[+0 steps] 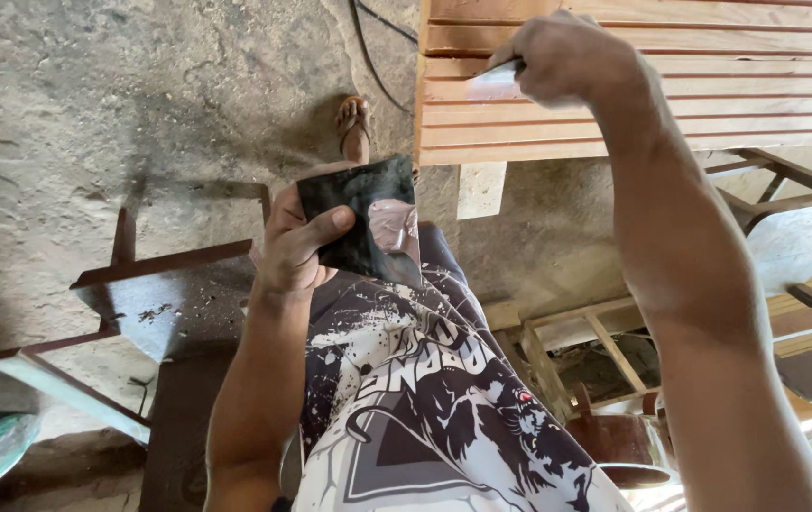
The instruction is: The person sands a wooden slatted surface using a sanding block held in the right hand. They move the block back and forth along the wood grain, smoothing the surface.
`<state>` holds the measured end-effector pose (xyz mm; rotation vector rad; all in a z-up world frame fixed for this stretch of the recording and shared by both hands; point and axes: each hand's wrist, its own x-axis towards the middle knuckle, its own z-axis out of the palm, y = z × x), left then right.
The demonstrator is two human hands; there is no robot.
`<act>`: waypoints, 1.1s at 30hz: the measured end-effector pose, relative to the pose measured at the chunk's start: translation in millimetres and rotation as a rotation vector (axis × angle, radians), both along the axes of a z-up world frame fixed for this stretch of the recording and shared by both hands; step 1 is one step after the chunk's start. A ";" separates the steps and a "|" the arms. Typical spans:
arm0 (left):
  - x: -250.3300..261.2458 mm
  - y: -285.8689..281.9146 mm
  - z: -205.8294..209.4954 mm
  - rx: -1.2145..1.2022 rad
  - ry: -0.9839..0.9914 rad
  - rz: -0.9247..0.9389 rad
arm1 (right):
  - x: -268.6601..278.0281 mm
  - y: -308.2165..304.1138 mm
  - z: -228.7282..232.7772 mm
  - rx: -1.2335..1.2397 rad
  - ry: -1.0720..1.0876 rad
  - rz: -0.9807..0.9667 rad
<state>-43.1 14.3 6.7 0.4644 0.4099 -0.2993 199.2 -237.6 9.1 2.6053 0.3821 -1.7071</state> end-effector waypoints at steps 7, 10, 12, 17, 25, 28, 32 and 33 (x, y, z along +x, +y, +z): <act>-14.1 6.6 -3.9 0.021 0.041 0.024 | -37.3 -38.1 26.9 0.177 -0.083 -0.104; -13.3 8.1 -7.0 0.034 0.049 0.038 | -48.3 -44.7 18.4 0.356 -0.208 -0.075; -14.1 7.2 -7.1 0.044 0.053 0.035 | -48.7 -41.5 8.7 0.336 -0.218 -0.082; -13.4 -2.6 -3.1 0.037 0.061 0.013 | -39.1 -30.2 -13.5 0.019 -0.048 -0.088; -28.1 10.1 -1.5 0.032 0.027 0.076 | -31.4 -14.4 -17.3 0.080 -0.033 0.004; -26.1 10.8 -2.3 0.053 0.035 0.084 | -17.8 -22.6 -1.6 0.107 -0.043 -0.043; -28.5 14.1 1.4 0.057 0.041 0.095 | -21.1 -51.5 14.7 0.220 -0.127 -0.137; -28.1 14.1 1.4 0.053 0.043 0.093 | -35.9 -57.2 11.0 0.396 -0.270 -0.058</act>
